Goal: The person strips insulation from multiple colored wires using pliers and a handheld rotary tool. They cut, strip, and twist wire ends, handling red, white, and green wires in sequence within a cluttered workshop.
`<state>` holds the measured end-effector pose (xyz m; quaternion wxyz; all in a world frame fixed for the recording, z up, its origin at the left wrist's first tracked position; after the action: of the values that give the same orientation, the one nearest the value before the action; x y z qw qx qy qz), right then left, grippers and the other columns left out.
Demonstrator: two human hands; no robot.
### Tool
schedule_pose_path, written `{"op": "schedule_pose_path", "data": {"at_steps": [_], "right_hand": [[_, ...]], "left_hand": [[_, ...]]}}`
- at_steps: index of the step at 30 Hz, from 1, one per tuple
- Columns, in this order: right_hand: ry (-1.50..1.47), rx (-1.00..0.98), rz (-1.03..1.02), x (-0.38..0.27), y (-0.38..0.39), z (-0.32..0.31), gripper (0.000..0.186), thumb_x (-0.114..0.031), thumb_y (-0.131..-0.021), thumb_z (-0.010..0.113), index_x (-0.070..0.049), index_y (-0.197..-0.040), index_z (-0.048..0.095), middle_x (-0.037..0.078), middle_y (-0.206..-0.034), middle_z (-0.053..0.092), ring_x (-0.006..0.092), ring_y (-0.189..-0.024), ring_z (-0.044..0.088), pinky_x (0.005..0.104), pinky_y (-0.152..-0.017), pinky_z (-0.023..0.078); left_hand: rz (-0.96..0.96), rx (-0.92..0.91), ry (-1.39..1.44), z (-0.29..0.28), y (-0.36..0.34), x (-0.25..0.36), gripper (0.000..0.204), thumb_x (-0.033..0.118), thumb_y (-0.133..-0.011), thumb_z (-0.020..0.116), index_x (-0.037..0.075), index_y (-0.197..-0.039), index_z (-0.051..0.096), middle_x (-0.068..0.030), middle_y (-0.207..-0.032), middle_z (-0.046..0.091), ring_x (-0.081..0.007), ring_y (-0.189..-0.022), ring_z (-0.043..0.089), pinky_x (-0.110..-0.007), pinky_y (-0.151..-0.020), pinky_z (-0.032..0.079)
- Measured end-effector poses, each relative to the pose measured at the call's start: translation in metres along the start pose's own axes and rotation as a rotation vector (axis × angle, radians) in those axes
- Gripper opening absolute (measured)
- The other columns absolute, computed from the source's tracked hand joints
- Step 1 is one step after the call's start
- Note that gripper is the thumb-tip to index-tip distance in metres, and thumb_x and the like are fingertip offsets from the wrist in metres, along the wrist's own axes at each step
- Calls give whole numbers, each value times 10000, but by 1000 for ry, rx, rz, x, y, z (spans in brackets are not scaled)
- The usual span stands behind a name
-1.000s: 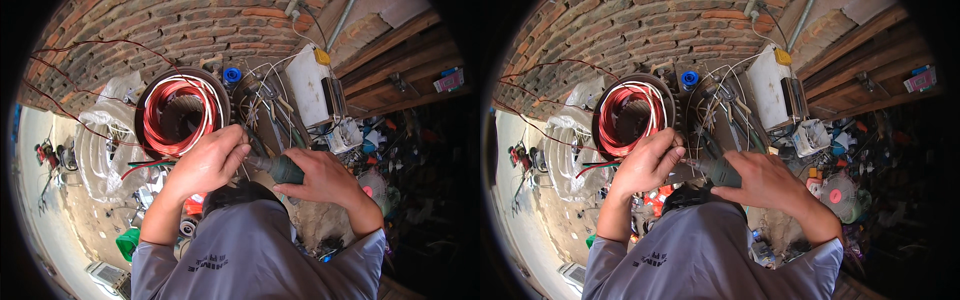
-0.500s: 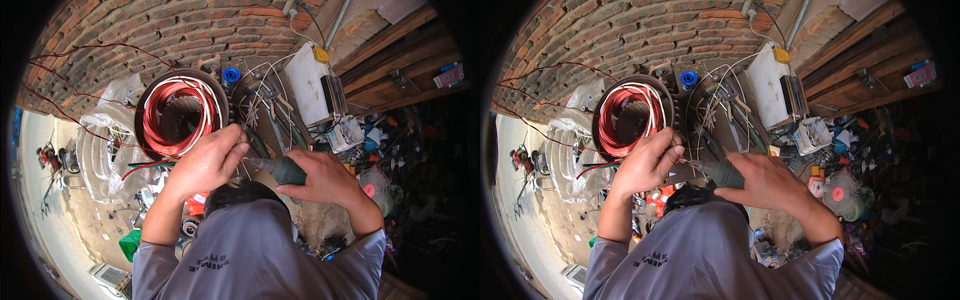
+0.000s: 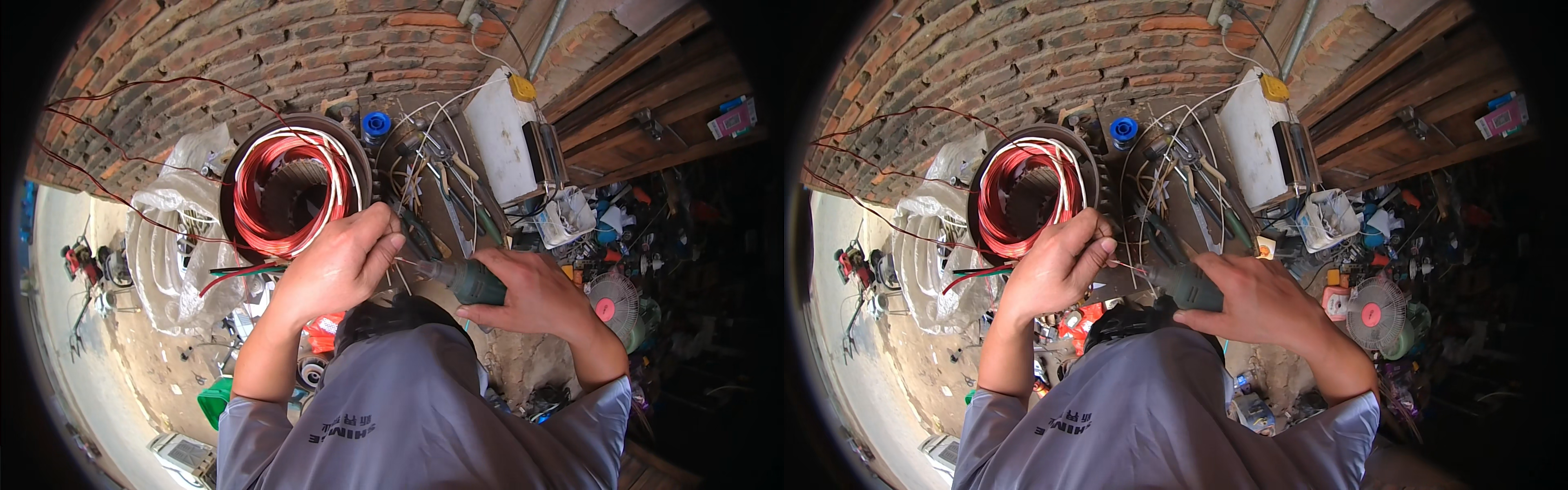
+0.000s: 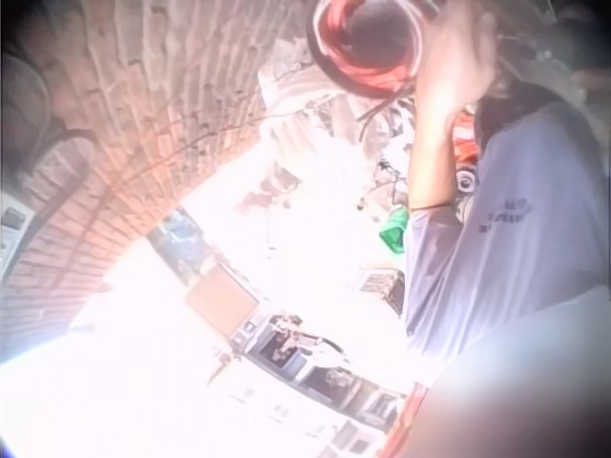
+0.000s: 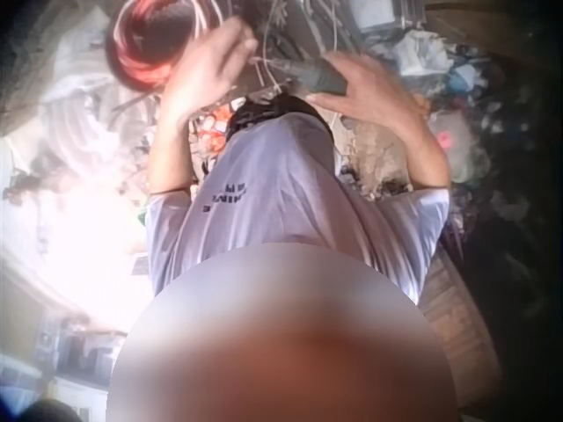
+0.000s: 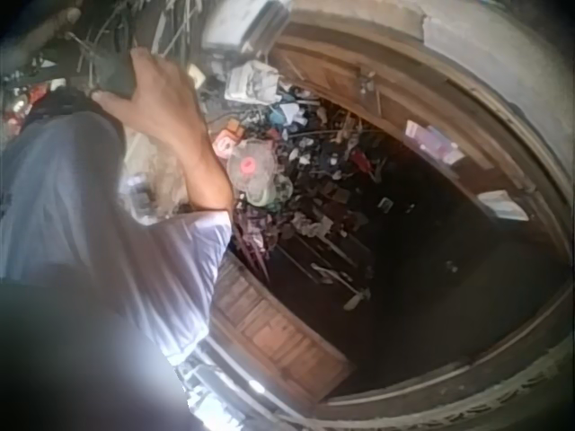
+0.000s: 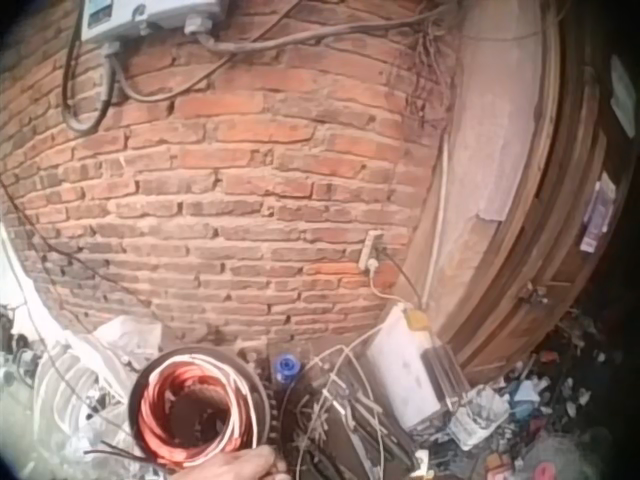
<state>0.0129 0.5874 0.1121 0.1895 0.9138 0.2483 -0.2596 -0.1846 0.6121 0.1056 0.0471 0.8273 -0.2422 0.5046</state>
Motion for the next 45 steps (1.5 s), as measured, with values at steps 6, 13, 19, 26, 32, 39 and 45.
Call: {"op": "schedule_pose_path", "data": {"at_steps": [6,13,19,26,32,39,45], "right_hand": [[19,-13,17,4,6,0,628,-422,-802,899,-13,-1213,659,195,-994,719,443,-911,718,491,-777,569],[17,-92,70,7,9,3,661,-483,-861,824,-3,-1273,629,233,-1082,726,449,-1023,714,512,-879,577],[-4,-72,69,7,13,1,640,-462,-843,849,-14,-1248,637,219,-1053,719,450,-979,713,504,-836,574],[-4,4,39,10,18,1,625,-419,-800,905,-26,-1224,665,187,-999,729,440,-911,721,481,-775,573],[0,-17,53,14,21,3,662,-410,-796,905,-34,-1282,661,193,-1069,745,436,-949,728,474,-813,581],[11,-19,71,18,26,5,672,-397,-791,908,-35,-1298,655,191,-1105,748,431,-964,731,474,-827,583],[3,-16,67,19,28,5,684,-402,-789,910,-27,-1299,651,189,-1102,748,427,-964,733,473,-824,584]], "left_hand": [[-54,-11,62,2,-1,-2,127,80,-1037,619,-11,-973,558,-167,-807,649,-369,-757,676,-439,-678,512],[-84,2,101,2,1,-4,123,72,-1028,624,-13,-968,558,-188,-809,621,-411,-753,653,-460,-679,499],[-96,0,96,2,1,-4,130,77,-1030,629,-9,-961,562,-189,-797,611,-409,-738,641,-453,-669,493],[-76,-8,58,2,0,-3,136,82,-1041,624,-9,-962,561,-163,-790,639,-351,-735,673,-421,-661,513],[-62,-13,19,2,0,-2,145,81,-1061,609,-10,-958,562,-120,-776,697,-251,-736,737,-357,-652,554],[-79,-11,40,3,0,-6,144,76,-1049,618,-12,-954,557,-139,-784,672,-298,-738,709,-388,-658,539],[-96,-5,55,3,0,-5,144,79,-1037,630,-13,-954,557,-164,-791,648,-352,-739,679,-420,-663,520]]}}
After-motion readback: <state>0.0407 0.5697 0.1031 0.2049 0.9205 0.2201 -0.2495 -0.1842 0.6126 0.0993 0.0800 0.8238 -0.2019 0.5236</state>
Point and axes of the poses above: each hand's wrist, its own y-axis away from the middle knuckle, its own z-axis out of the palm, x = y × z, the point moved 9 cm from there along -y, towards the middle knuckle
